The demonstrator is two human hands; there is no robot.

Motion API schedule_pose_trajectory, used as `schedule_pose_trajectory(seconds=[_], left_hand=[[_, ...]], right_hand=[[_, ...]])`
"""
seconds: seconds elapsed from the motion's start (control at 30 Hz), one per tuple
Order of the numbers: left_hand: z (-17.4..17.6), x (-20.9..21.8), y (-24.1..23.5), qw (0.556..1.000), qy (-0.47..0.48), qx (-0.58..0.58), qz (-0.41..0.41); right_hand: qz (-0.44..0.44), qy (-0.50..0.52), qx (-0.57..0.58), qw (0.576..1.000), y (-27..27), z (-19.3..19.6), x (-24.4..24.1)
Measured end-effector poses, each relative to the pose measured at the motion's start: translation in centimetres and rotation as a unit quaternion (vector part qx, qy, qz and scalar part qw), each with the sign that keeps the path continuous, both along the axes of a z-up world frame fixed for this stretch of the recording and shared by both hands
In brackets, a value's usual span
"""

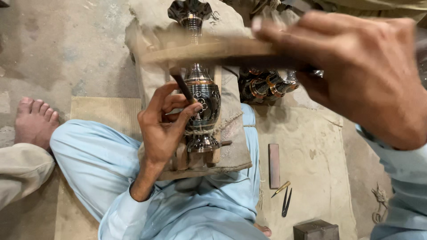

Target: The person sits cross-legged and uses a hammer and chisel to engrave a decorative pattern onto a silver-colored metal vase held in a wooden clamp. The person repeatedly strikes the chisel to create a honeycomb-like design on the vase's surface.

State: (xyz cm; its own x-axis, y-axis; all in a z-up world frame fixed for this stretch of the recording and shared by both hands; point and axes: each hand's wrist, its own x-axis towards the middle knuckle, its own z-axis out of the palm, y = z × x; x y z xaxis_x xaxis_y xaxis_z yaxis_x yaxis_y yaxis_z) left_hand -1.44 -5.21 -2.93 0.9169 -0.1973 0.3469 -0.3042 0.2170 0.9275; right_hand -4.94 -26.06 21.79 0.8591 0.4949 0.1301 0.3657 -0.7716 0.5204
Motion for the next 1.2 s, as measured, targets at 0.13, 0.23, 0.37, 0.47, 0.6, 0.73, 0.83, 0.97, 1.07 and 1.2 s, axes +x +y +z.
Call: schedule_pose_trajectory(seconds=[0.13,0.23,0.37,0.47,0.6,0.73,0.83,0.97,1.07,1.2], left_hand=[[0.4,0.6,0.1,0.995,-0.021,0.094,0.024],[0.7,0.8,0.2,0.996,-0.01,0.092,0.004],[1.0,0.9,0.4,0.997,-0.028,0.063,-0.031],[1.0,1.0,0.3,0.994,-0.077,0.082,-0.008],[1.0,0.9,0.3,0.993,-0.069,0.091,-0.014],[1.2,1.0,0.5,0.993,-0.085,0.067,-0.056],[1.6,1.2,0.8,0.99,-0.081,0.086,-0.074],[2.4,1.9,1.1,0.98,-0.108,0.099,-0.136],[3.2,2.3,1.2,0.97,-0.134,0.147,-0.143],[4.0,3.0,1.1,0.959,-0.183,0.159,-0.148]], right_hand=[[-0.042,0.009,0.036,0.998,-0.2,-0.1,-1.3],[-0.016,0.002,0.037,0.999,-0.4,-0.3,-1.5],[-0.038,0.009,0.119,0.992,-0.9,-0.8,-1.7],[-0.046,0.012,0.132,0.99,-1.1,-1.0,-2.2],[-0.029,0.006,0.172,0.985,-1.6,-1.1,-3.1],[-0.007,0.014,0.121,0.993,-2.3,-1.3,-3.4],[-0.03,0.015,0.175,0.984,-2.7,-2.1,-3.9],[-0.028,-0.021,0.054,0.998,-3.8,-3.5,-4.8],[-0.084,-0.005,0.261,0.962,-4.4,-5.3,-5.5],[-0.075,-0.028,0.22,0.972,-4.8,-7.2,-7.0]])
